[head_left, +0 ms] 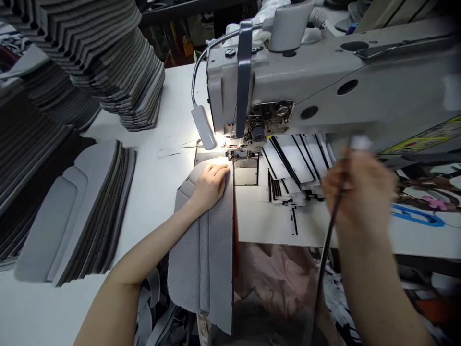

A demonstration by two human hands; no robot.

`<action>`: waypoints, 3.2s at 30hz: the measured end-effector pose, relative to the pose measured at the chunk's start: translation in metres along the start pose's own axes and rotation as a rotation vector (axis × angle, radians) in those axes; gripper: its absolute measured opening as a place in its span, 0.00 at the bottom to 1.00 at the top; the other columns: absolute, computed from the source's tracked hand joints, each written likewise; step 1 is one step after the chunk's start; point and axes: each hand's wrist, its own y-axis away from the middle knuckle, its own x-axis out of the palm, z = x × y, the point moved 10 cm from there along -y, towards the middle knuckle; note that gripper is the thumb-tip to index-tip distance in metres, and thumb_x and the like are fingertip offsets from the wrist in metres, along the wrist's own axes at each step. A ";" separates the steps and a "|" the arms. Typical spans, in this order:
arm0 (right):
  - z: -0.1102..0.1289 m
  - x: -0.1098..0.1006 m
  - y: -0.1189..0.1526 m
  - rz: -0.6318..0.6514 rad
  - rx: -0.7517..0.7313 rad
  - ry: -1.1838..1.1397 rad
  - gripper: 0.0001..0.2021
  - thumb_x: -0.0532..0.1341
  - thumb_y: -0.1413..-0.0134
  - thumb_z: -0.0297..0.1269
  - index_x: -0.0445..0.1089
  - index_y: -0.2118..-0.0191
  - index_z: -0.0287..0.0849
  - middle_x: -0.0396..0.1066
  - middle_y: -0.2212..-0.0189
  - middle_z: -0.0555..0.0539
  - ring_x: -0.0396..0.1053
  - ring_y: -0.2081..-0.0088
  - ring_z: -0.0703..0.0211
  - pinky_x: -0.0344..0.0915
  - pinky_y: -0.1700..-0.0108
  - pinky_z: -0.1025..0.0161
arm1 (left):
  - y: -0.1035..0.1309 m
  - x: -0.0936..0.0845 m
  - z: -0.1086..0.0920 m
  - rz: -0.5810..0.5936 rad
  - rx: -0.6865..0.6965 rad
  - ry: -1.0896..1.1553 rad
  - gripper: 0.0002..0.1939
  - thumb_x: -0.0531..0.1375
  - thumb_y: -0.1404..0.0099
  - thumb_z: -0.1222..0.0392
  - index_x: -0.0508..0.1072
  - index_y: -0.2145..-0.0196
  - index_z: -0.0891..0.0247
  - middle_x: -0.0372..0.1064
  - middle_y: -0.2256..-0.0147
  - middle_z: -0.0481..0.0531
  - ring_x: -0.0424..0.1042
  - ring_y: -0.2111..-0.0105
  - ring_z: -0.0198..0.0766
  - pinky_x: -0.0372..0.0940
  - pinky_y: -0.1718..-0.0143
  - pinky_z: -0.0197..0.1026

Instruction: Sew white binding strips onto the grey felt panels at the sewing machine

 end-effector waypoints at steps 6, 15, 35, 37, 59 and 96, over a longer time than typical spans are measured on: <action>-0.017 0.153 -0.010 0.406 0.335 -0.296 0.03 0.56 0.50 0.29 0.64 0.72 0.43 0.62 0.83 0.56 0.64 0.80 0.65 0.64 0.78 0.68 | 0.004 -0.010 0.018 -0.113 -0.170 0.042 0.08 0.52 0.33 0.69 0.67 0.58 0.61 0.72 0.59 0.56 0.71 0.58 0.43 0.69 0.55 0.46; -0.036 0.166 -0.015 0.376 0.360 -0.186 0.25 0.58 0.51 0.25 0.58 0.45 0.38 0.62 0.84 0.62 0.66 0.83 0.64 0.65 0.82 0.69 | -0.001 0.001 0.002 0.055 -0.061 0.109 0.11 0.51 0.30 0.66 0.72 0.55 0.62 0.74 0.49 0.57 0.70 0.50 0.45 0.66 0.48 0.50; -0.005 0.143 0.157 0.717 -0.095 0.413 0.29 0.50 0.32 0.35 0.51 0.31 0.23 0.77 0.65 0.34 0.76 0.70 0.47 0.72 0.69 0.54 | -0.010 0.002 -0.016 0.033 0.067 -0.037 0.12 0.53 0.40 0.74 0.69 0.61 0.63 0.77 0.55 0.54 0.70 0.57 0.45 0.70 0.54 0.48; -0.006 0.143 0.166 0.711 -0.109 0.352 0.31 0.49 0.31 0.35 0.43 0.29 0.23 0.78 0.64 0.35 0.76 0.70 0.47 0.72 0.70 0.54 | -0.012 0.004 -0.015 0.033 0.070 -0.046 0.12 0.52 0.39 0.74 0.69 0.61 0.63 0.76 0.54 0.54 0.71 0.57 0.45 0.70 0.53 0.48; -0.024 0.129 0.201 0.714 -0.066 -0.112 0.44 0.56 0.35 0.31 0.22 0.27 0.48 0.71 0.69 0.52 0.67 0.74 0.62 0.64 0.74 0.67 | 0.051 -0.008 -0.065 0.049 -0.001 -0.072 0.23 0.51 0.30 0.69 0.64 0.39 0.66 0.68 0.44 0.64 0.67 0.47 0.49 0.69 0.47 0.54; -0.012 0.145 0.151 0.658 -0.128 0.157 0.40 0.56 0.36 0.29 0.31 0.27 0.34 0.74 0.74 0.49 0.70 0.77 0.56 0.65 0.75 0.63 | 0.010 -0.001 -0.029 0.039 0.043 -0.063 0.20 0.53 0.32 0.69 0.70 0.44 0.64 0.72 0.48 0.62 0.70 0.53 0.48 0.71 0.51 0.54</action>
